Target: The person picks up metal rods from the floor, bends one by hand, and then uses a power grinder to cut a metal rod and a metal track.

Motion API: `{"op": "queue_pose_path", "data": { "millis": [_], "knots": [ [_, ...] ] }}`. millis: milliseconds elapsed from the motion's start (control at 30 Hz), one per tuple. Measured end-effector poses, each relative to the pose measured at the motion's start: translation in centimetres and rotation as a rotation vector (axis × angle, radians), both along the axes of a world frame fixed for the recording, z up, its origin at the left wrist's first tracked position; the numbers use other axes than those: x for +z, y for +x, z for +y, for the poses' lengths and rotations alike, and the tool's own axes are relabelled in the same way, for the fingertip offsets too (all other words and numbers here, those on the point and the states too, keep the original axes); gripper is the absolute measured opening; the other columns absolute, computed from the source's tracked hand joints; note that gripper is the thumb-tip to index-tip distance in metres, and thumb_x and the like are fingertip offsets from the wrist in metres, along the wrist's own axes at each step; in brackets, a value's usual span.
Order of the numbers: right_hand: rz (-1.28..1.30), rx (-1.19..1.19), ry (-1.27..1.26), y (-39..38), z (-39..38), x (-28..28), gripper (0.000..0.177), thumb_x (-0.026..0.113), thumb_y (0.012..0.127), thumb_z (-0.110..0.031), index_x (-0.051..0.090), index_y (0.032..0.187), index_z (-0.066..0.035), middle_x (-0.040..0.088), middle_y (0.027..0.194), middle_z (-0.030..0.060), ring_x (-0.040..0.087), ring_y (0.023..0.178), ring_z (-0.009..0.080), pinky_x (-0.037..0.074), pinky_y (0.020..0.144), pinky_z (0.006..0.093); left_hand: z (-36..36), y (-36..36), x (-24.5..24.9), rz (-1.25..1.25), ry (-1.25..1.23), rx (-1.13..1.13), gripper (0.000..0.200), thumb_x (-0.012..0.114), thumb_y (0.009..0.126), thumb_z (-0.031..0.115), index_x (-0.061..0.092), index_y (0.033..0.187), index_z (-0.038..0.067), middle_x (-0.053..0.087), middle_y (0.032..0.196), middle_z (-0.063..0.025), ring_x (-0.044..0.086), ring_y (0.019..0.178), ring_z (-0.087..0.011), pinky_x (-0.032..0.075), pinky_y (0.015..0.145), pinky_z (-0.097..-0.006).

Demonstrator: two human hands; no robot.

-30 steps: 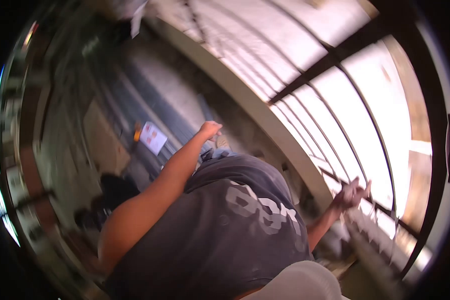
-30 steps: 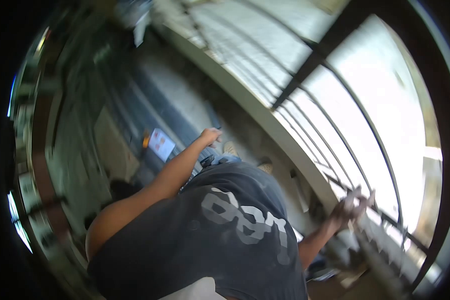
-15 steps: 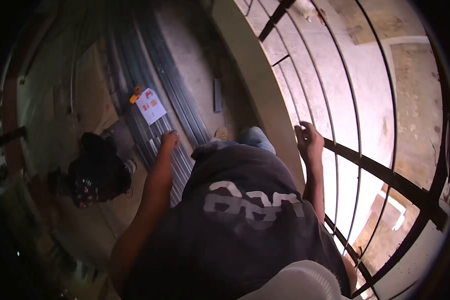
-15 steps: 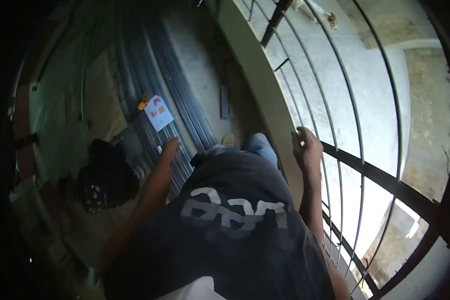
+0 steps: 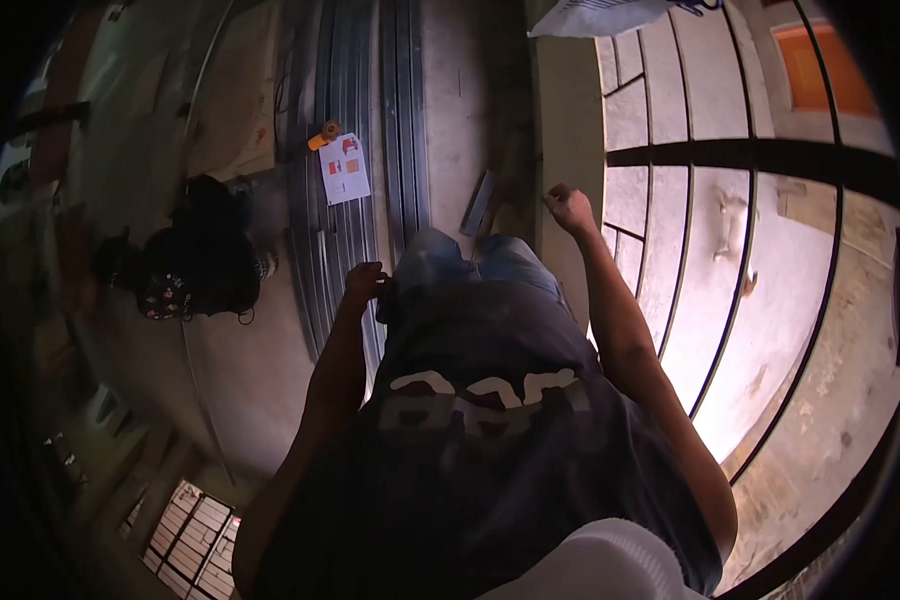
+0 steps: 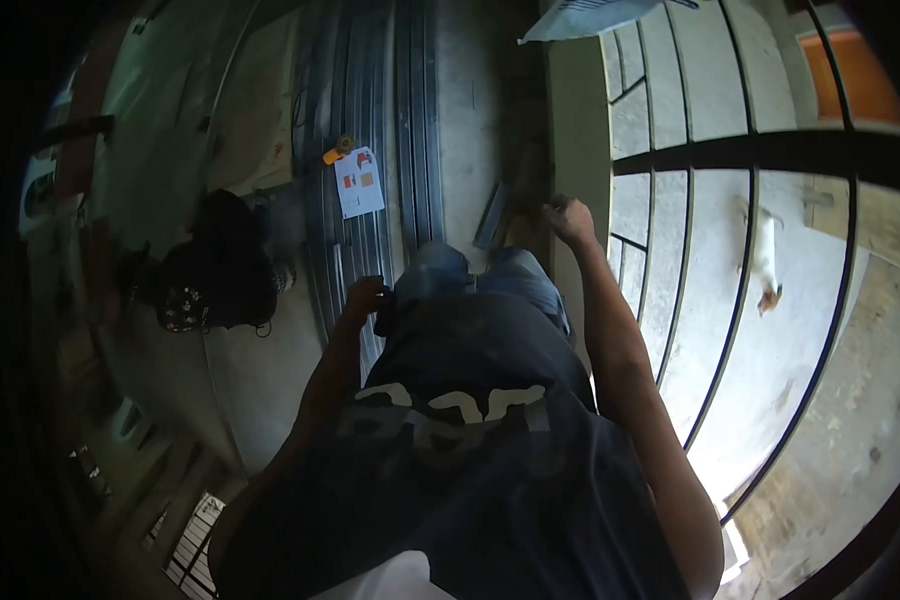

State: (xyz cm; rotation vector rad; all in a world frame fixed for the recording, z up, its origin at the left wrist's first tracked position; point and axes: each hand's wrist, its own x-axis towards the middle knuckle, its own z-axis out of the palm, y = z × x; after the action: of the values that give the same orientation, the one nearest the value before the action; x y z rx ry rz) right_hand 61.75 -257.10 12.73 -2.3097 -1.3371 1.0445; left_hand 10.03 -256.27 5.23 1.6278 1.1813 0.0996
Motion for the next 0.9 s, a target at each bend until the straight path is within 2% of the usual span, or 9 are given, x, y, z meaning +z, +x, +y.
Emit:
{"op": "queue_pose_path", "data": {
  "millis": [33,67,100,200,267,400,533,733,900],
  "knots": [
    [0.015,-0.02,-0.016,0.7,1.4,-1.2,0.038,0.062,0.08,-0.037,0.068,0.097,-0.003,0.069,0.085,0.0172,0.067,0.086,0.0314,0.051,0.079,0.0401,0.8,0.3,0.5,0.183,0.571,-0.358,0.03,0.062,0.085,0.023,0.059,0.105,0.001,0.065,0.085,-0.0124,0.065,0.067,-0.0228,0.05,0.053,-0.0322],
    [0.026,-0.039,-0.035,1.2,2.6,-2.3,0.039,0.061,0.081,-0.038,0.068,0.096,-0.003,0.069,0.081,0.0162,0.068,0.083,0.0303,0.051,0.077,0.0396,1.2,1.0,0.8,0.19,0.556,-0.338,0.03,0.062,0.085,0.023,0.059,0.105,0.001,0.065,0.085,-0.0124,0.065,0.067,-0.0228,0.05,0.053,-0.0322],
    [0.025,-0.017,-0.043,1.5,3.5,-2.8,0.039,0.061,0.081,-0.038,0.068,0.096,-0.003,0.069,0.081,0.0162,0.068,0.083,0.0303,0.051,0.077,0.0396,1.8,2.6,1.9,0.095,0.132,0.117,0.03,0.061,0.086,0.024,0.059,0.105,0.001,0.066,0.087,-0.0121,0.065,0.067,-0.0224,0.051,0.053,-0.0319],
    [0.001,0.012,0.001,1.6,6.7,-3.4,0.04,0.06,0.081,-0.039,0.068,0.095,-0.003,0.068,0.075,0.0143,0.068,0.076,0.0282,0.052,0.073,0.0385,6.0,4.9,4.4,-0.034,-0.312,0.622,0.031,0.059,0.087,0.026,0.06,0.106,0.001,0.068,0.091,-0.0114,0.065,0.067,-0.02,0.051,0.054,-0.0301],
    [0.014,0.154,-0.051,1.8,7.8,-4.3,0.041,0.059,0.081,-0.04,0.068,0.095,-0.003,0.068,0.074,0.0139,0.068,0.073,0.0274,0.052,0.072,0.0384,9.7,7.8,8.2,-0.034,-0.428,0.886,0.032,0.059,0.087,0.026,0.059,0.107,0.001,0.067,0.09,-0.0111,0.065,0.067,-0.0185,0.05,0.054,-0.0288],
    [0.014,0.217,-0.142,1.9,9.8,-5.8,0.039,0.06,0.081,-0.039,0.068,0.094,-0.003,0.068,0.074,0.0138,0.068,0.072,0.0266,0.051,0.072,0.038,16.0,9.3,8.1,-0.075,-0.404,0.874,0.031,0.059,0.087,0.026,0.06,0.107,0.002,0.067,0.087,-0.0085,0.065,0.066,-0.0164,0.049,0.054,-0.0262],
    [0.019,0.072,-0.135,2.4,13.1,-2.4,0.038,0.06,0.082,-0.038,0.068,0.095,-0.002,0.068,0.073,0.014,0.068,0.073,0.0261,0.051,0.071,0.0369,23.3,10.2,6.0,-0.066,-0.505,0.851,0.029,0.062,0.086,0.026,0.062,0.102,0.003,0.064,0.078,-0.0053,0.06,0.059,-0.0134,0.047,0.053,-0.0256],
    [-0.003,-0.19,-0.179,2.5,17.4,2.3,0.039,0.059,0.085,-0.038,0.068,0.098,-0.002,0.067,0.072,0.014,0.067,0.072,0.0252,0.05,0.07,0.0349,35.5,13.2,6.9,0.046,-0.461,0.533,0.033,0.064,0.086,0.028,0.062,0.105,0.001,0.065,0.079,-0.0067,0.06,0.062,-0.013,0.05,0.057,-0.0264],
    [0.05,-0.292,-0.136,2.4,18.0,-0.3,0.041,0.059,0.087,-0.039,0.066,0.101,0.0,0.066,0.07,0.0139,0.067,0.071,0.0246,0.049,0.071,0.0353,43.8,15.6,7.6,0.103,-0.3,0.413,0.034,0.062,0.087,0.029,0.061,0.105,0.0,0.066,0.085,-0.007,0.063,0.071,-0.0138,0.053,0.064,-0.0265]
  ]
}}
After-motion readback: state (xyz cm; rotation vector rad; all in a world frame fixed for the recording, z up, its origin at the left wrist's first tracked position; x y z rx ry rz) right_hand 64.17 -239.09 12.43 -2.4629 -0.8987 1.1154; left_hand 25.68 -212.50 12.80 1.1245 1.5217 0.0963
